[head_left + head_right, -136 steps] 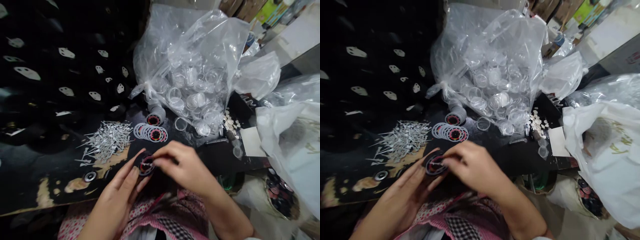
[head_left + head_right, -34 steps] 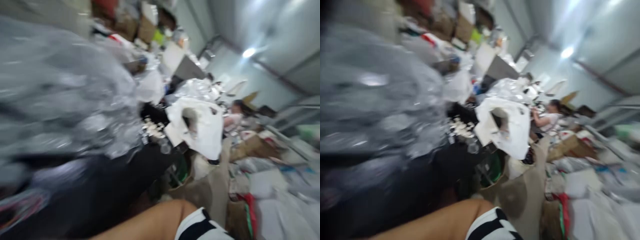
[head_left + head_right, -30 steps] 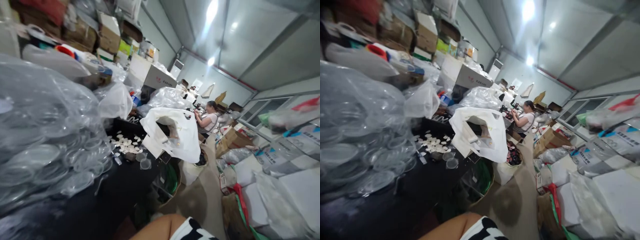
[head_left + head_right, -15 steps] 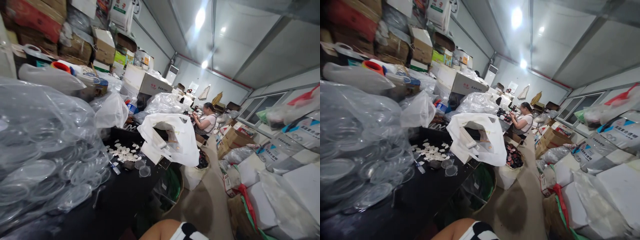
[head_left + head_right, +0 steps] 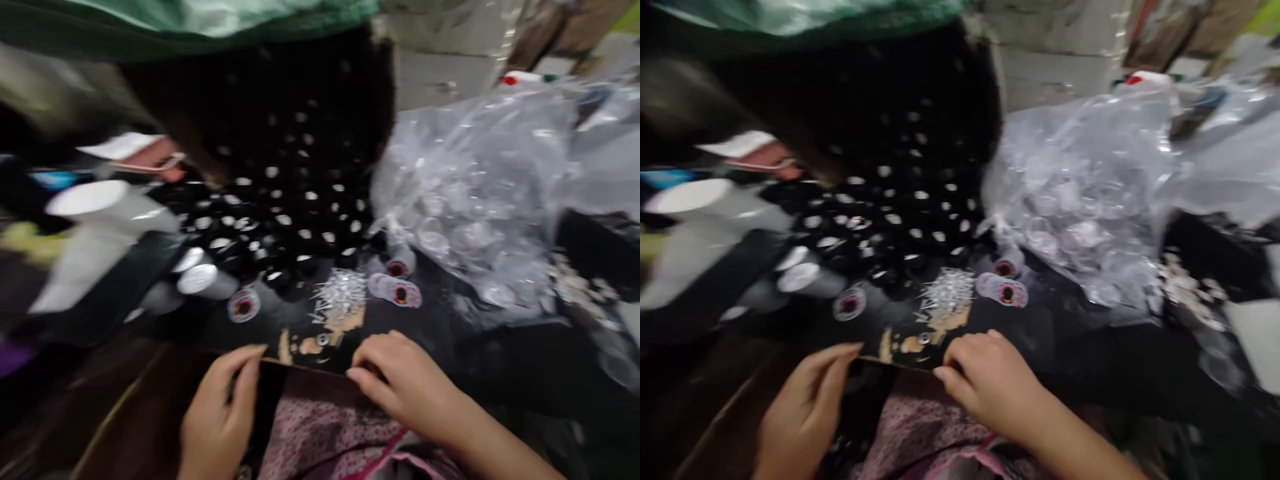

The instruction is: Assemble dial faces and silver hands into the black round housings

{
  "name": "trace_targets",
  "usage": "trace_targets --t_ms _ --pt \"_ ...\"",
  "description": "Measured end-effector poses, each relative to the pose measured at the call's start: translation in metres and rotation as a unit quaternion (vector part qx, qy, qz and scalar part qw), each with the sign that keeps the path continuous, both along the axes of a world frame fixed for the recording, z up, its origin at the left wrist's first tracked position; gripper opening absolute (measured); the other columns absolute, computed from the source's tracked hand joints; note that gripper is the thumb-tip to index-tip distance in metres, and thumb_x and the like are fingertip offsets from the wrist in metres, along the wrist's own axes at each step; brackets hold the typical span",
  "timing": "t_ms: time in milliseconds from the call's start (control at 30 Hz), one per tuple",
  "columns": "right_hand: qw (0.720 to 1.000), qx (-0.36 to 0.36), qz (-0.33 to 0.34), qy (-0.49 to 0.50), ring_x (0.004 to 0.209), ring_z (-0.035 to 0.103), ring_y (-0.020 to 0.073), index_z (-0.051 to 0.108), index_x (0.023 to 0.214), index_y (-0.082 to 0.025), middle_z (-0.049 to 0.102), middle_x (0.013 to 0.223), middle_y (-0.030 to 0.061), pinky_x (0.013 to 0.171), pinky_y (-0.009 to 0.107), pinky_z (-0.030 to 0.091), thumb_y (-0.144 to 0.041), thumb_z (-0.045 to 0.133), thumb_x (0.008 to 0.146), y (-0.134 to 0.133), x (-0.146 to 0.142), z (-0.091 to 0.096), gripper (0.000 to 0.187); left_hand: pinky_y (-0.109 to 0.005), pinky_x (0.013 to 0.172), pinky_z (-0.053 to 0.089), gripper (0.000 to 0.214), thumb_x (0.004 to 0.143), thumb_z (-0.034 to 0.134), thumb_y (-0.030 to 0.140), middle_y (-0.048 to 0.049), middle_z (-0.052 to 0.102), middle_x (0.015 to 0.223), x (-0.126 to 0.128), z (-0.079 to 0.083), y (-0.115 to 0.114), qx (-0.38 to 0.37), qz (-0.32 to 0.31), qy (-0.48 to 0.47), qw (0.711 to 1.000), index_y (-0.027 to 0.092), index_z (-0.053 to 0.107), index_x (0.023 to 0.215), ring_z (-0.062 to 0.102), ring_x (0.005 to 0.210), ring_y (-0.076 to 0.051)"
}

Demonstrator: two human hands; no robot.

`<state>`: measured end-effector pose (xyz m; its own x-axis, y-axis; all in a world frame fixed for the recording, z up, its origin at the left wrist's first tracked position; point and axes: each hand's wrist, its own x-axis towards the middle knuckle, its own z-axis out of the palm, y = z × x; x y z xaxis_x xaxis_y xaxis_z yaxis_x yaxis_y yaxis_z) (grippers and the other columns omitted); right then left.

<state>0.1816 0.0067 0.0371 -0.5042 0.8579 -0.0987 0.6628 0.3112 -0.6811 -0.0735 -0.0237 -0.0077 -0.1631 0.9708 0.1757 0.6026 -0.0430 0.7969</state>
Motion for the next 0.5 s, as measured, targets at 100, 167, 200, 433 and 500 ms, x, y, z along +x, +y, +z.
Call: trace_targets --t_ms 100,167,200,433,500 --pt "1.0 -0.02 0.003 0.008 0.074 0.061 0.0163 0.063 0.087 -0.021 0.072 0.085 0.0008 0.074 0.032 0.04 -0.026 0.056 0.097 0.001 -0.001 0.002 0.014 -0.051 0.108 0.041 0.033 0.094 0.058 0.037 -0.012 0.066 0.124 -0.003 0.006 0.059 0.033 0.015 0.072 0.997 0.021 0.062 0.122 0.058 0.121 -0.03" --pt "0.999 -0.033 -0.001 -0.002 0.075 0.06 0.0172 0.064 0.087 -0.021 0.071 0.085 0.0007 0.075 0.032 0.039 -0.026 0.054 0.097 0.0 0.003 0.005 0.015 -0.053 0.115 0.031 0.041 0.088 0.064 0.035 -0.0145 0.061 0.135 0.007 0.003 0.094 0.054 0.008 0.08 0.995 0.019 0.061 0.126 0.05 0.132 -0.033" --pt "0.999 -0.04 -0.003 -0.007 0.076 0.06 0.0173 0.064 0.087 -0.021 0.071 0.086 0.0005 0.075 0.032 0.039 -0.025 0.054 0.097 -0.001 0.004 0.006 0.015 -0.053 0.116 0.029 0.039 0.087 0.065 0.033 -0.015 0.061 0.136 0.012 0.001 0.106 0.055 0.003 0.075 0.996 0.018 0.063 0.123 0.049 0.133 -0.034" --pt "0.995 -0.068 -0.054 0.045 0.071 0.057 0.0157 0.066 0.091 -0.021 0.066 0.077 -0.0005 0.07 0.03 0.041 -0.027 0.055 0.096 0.011 0.003 0.005 0.014 -0.045 0.1 0.05 0.037 0.095 0.053 0.04 -0.0105 0.07 0.125 0.021 0.002 0.095 -0.001 0.003 -0.035 0.999 0.023 0.063 0.126 0.065 0.115 -0.028" --pt "0.988 -0.075 -0.099 0.097 0.066 0.055 0.0141 0.066 0.111 -0.022 0.065 0.077 -0.001 0.065 0.028 0.042 -0.03 0.058 0.095 0.02 -0.001 0.004 0.02 -0.039 0.091 0.056 0.039 0.096 0.052 0.044 -0.0083 0.072 0.124 0.029 0.006 0.078 -0.051 -0.021 -0.129 0.99 0.026 0.061 0.13 0.07 0.107 -0.026"
